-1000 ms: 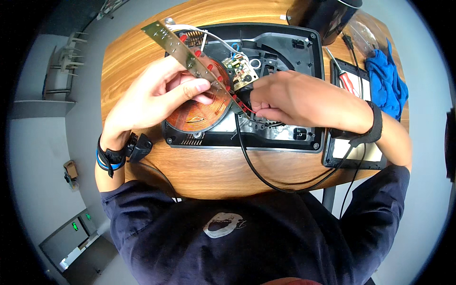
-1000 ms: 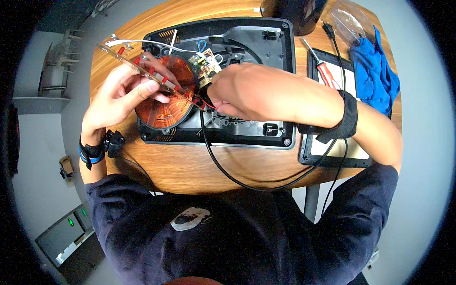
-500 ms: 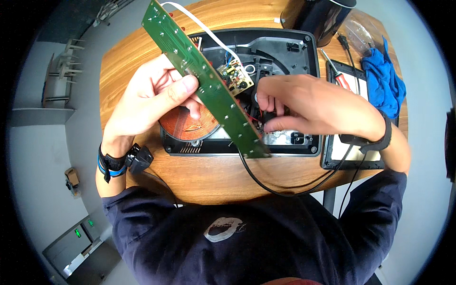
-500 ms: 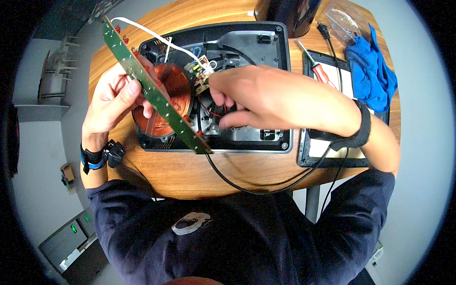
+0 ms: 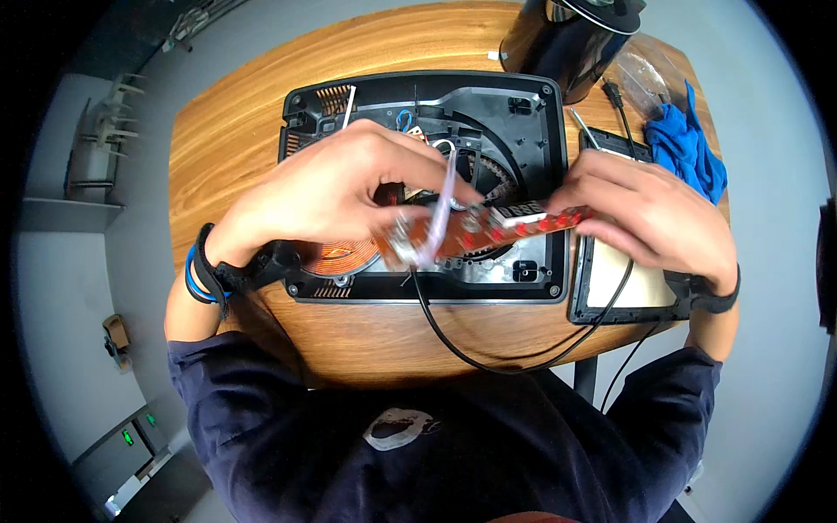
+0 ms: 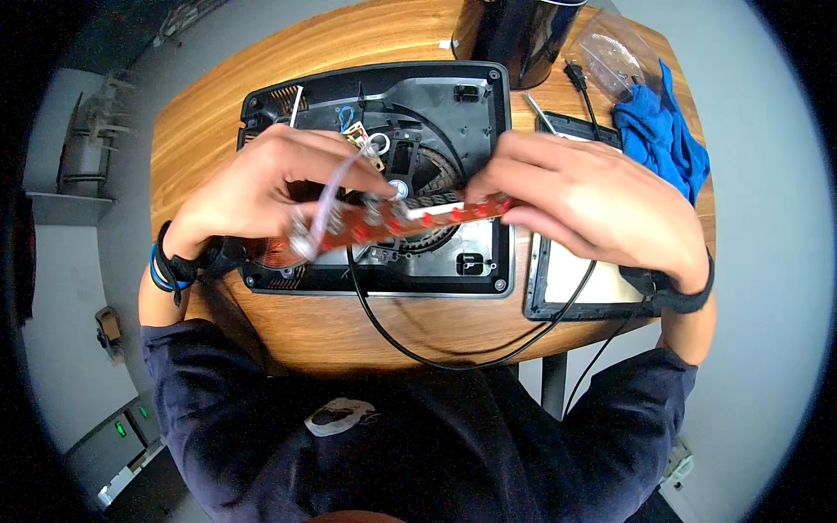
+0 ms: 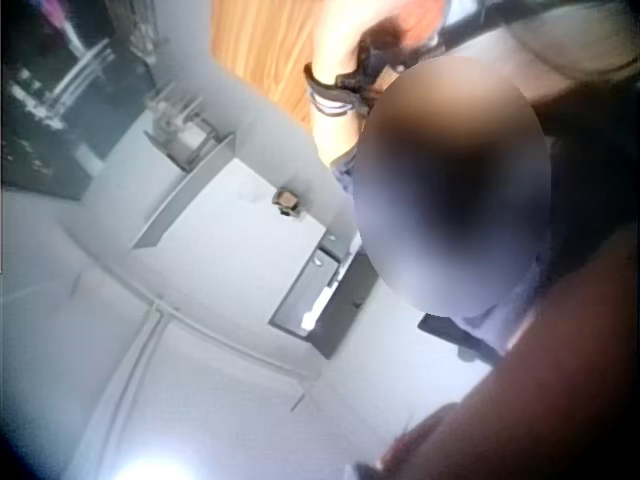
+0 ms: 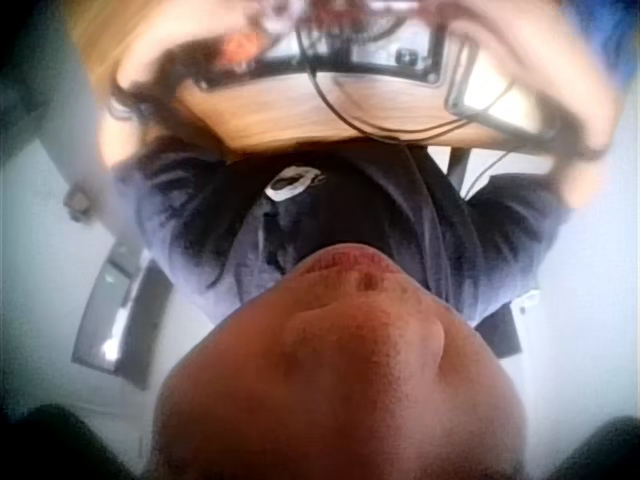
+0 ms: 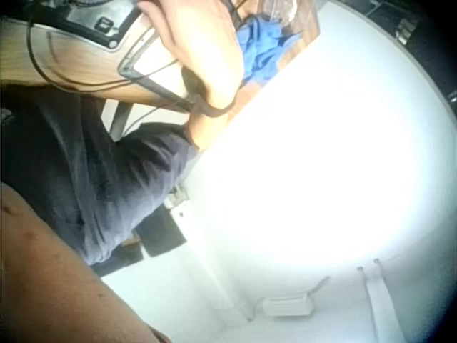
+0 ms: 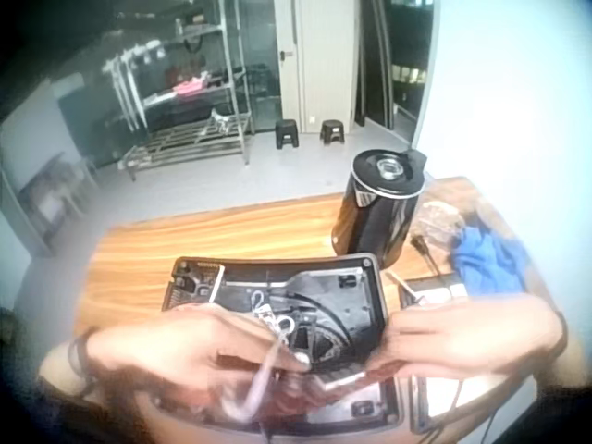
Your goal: The person works on the internal electronics of a disassembled appliance, connecting wires to a circuit board and securing components with a screwdriver. They manipulate a copper coil, a fan, and a control board, then reposition the copper coil and fan assembly within the housing.
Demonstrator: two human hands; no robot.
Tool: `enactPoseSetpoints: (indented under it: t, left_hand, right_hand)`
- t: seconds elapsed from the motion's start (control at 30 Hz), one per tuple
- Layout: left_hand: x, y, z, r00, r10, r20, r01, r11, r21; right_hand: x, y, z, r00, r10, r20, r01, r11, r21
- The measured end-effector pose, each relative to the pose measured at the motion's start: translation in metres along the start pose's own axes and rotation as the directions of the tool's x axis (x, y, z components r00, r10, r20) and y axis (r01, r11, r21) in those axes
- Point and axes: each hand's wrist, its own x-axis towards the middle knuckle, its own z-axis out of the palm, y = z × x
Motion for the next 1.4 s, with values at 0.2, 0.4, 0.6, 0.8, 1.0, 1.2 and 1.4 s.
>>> enactPoseSetpoints:
  t: [0.2,0.4,0.6,0.8,1.0,1.2,1.4]
  left_hand:
    - [0.002,-0.006,0.001,0.983,-0.097,-0.153,0.127,0.972,0.199]
    - [-0.001,-0.027,0.011,0.999,0.015,0.048,-0.032,0.919,0.392]
    - [-0.013,-0.020,0.019,0.987,-0.158,0.033,0.131,0.905,0.404]
    - [-0.014,-0.025,0.022,0.979,-0.200,-0.023,0.188,0.865,0.465]
    - [-0.006,-0.023,0.018,0.977,-0.213,-0.018,0.193,0.841,0.506]
    - [-0.003,-0.026,0.019,0.985,-0.170,-0.003,0.149,0.850,0.506]
    - [-0.004,-0.026,0.017,0.976,-0.217,0.007,0.187,0.856,0.482]
  right_hand:
    - [-0.018,-0.020,-0.006,0.983,0.167,-0.073,-0.182,0.904,-0.388]
    - [-0.019,-0.003,-0.007,0.980,0.155,-0.127,-0.191,0.909,-0.369]
    - [-0.013,0.009,0.001,0.978,0.181,-0.102,-0.206,0.903,-0.376]
    - [-0.004,0.020,-0.001,0.982,0.154,-0.107,-0.184,0.899,-0.396]
    - [0.006,0.039,-0.008,0.989,0.104,-0.103,-0.135,0.916,-0.378]
    - [0.023,0.044,-0.001,0.997,0.055,-0.055,-0.071,0.931,-0.358]
    - [0.029,0.060,0.011,0.998,0.045,-0.045,-0.056,0.955,-0.291]
